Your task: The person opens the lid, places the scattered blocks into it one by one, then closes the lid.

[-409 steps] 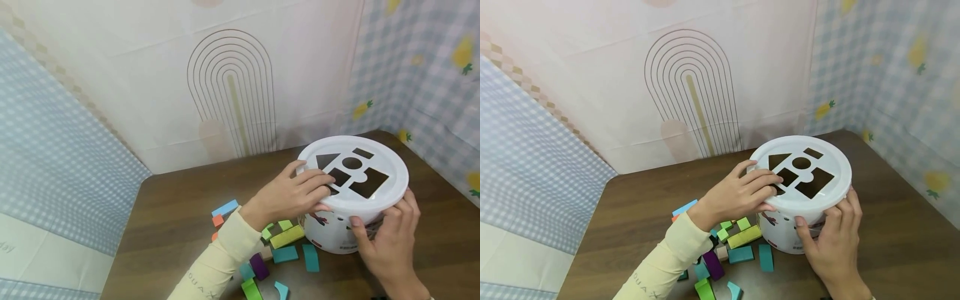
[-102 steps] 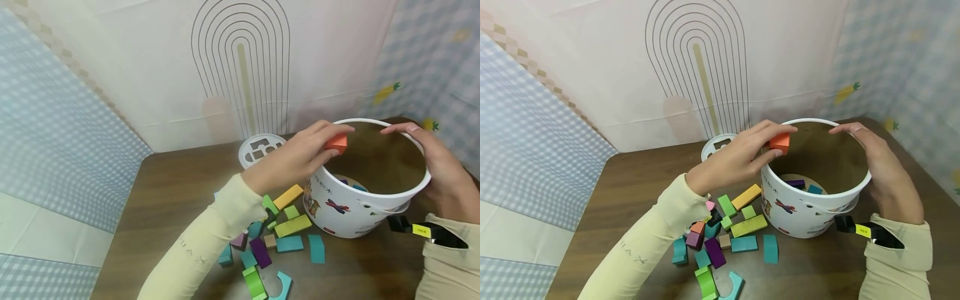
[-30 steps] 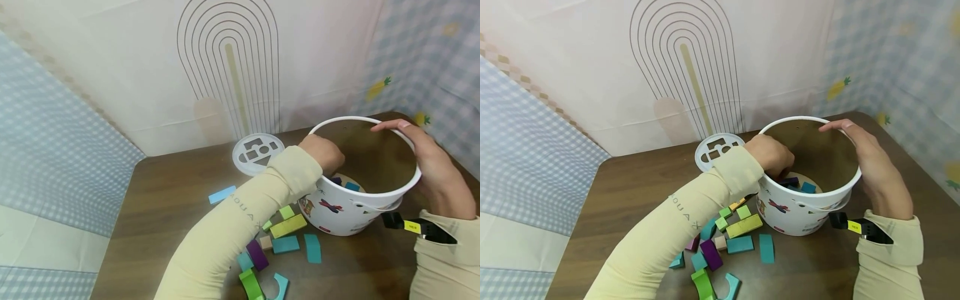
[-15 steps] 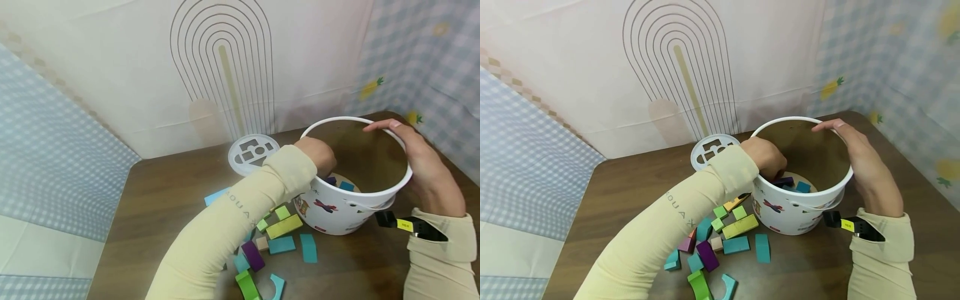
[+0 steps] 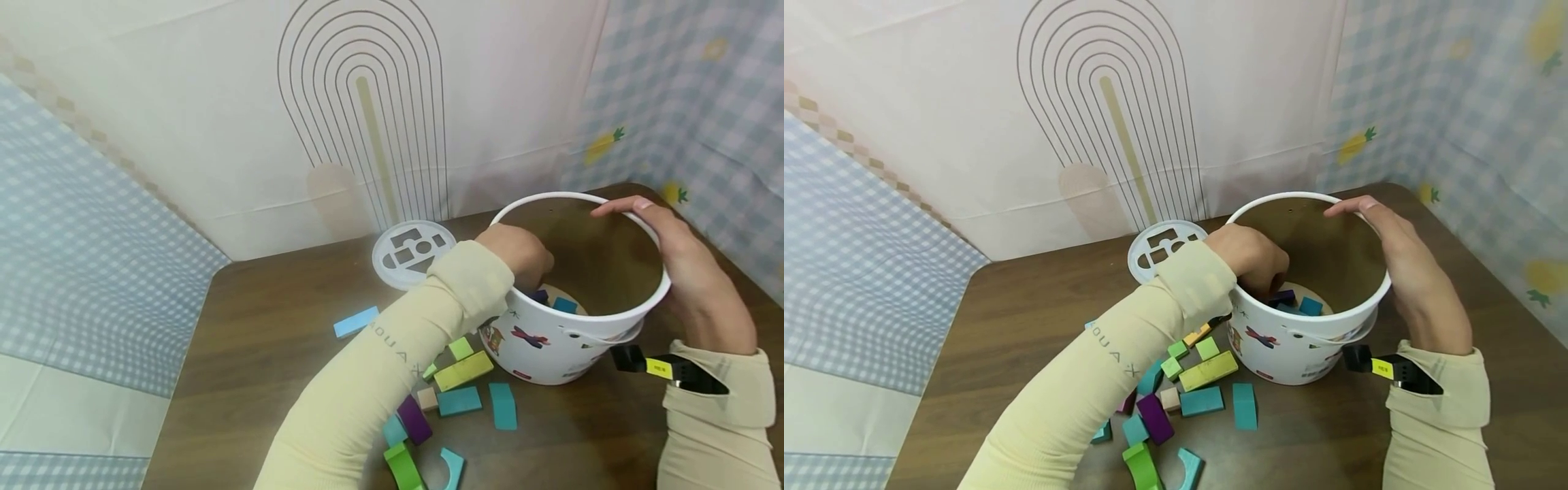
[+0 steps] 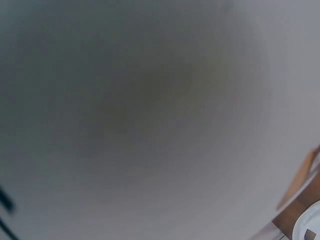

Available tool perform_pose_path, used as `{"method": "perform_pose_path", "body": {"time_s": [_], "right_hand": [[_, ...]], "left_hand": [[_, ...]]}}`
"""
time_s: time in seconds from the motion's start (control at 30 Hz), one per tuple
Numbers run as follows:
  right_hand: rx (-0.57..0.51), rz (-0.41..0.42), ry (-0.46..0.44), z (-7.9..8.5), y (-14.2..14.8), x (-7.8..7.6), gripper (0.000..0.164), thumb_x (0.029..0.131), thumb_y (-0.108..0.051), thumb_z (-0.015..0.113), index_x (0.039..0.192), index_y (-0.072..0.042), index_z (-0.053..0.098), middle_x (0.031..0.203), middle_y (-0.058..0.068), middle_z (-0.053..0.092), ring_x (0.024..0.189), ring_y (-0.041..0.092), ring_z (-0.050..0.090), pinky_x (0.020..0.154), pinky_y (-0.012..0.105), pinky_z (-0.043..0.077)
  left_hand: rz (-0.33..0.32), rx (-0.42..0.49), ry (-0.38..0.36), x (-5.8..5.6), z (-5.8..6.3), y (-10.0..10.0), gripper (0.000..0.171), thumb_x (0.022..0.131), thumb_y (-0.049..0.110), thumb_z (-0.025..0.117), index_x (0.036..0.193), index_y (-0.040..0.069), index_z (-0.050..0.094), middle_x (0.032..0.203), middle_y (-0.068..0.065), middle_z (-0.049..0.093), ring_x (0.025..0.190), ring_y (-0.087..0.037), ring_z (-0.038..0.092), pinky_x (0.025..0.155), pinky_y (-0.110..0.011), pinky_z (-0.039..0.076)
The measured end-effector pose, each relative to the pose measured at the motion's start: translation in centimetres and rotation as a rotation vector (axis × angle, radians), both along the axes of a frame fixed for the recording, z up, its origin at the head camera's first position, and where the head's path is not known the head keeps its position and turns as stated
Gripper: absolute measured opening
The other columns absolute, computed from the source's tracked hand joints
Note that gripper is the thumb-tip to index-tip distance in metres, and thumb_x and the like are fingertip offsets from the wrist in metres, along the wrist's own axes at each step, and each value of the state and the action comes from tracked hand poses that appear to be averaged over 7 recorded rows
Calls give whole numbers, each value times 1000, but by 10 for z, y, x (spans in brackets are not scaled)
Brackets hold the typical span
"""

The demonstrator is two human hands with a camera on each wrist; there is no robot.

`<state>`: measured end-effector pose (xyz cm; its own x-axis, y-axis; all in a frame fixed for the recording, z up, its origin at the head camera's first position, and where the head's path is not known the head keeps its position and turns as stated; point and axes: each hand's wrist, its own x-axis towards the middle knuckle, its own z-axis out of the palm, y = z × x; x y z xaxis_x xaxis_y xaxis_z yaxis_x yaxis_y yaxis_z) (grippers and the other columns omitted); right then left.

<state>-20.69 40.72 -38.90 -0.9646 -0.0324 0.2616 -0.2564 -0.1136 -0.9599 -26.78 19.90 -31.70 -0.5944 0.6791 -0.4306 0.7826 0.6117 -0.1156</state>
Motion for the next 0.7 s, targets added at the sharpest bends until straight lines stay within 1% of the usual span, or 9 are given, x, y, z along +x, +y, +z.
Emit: {"method": "perform_pose_path", "body": {"time_s": [0.17,0.3,0.4,0.53,0.7], "right_hand": [[4,-2,-12,1,-1,2,42,116,-26,35,132,-3,66,137,0,57,125,15,49,90,28,41],[9,2,-6,2,-1,2,42,116,-26,35,131,-3,67,136,0,58,124,15,50,89,26,43],[17,5,-10,1,0,1,42,116,-26,35,131,-3,67,136,0,58,122,16,51,88,26,45],[23,3,-20,1,0,1,42,116,-27,35,132,-3,67,137,0,57,123,16,50,87,26,45],[16,3,-5,1,0,2,42,116,-26,35,131,-3,67,138,0,57,124,16,49,88,26,44]], "left_hand": [[-8,-9,-26,0,1,1,6,100,32,68,103,32,72,101,15,68,96,-12,59,80,-31,49],[0,0,-35,0,2,0,5,100,31,67,103,31,71,101,15,68,96,-13,59,80,-31,49],[26,7,-45,0,1,0,4,100,30,66,103,30,69,102,14,67,96,-13,59,80,-31,49],[36,-7,-41,0,0,0,4,101,28,66,104,30,69,102,13,66,95,-11,59,79,-30,49],[0,-32,-6,1,0,1,6,99,31,69,105,31,72,100,14,67,92,-9,58,78,-29,49]]}}
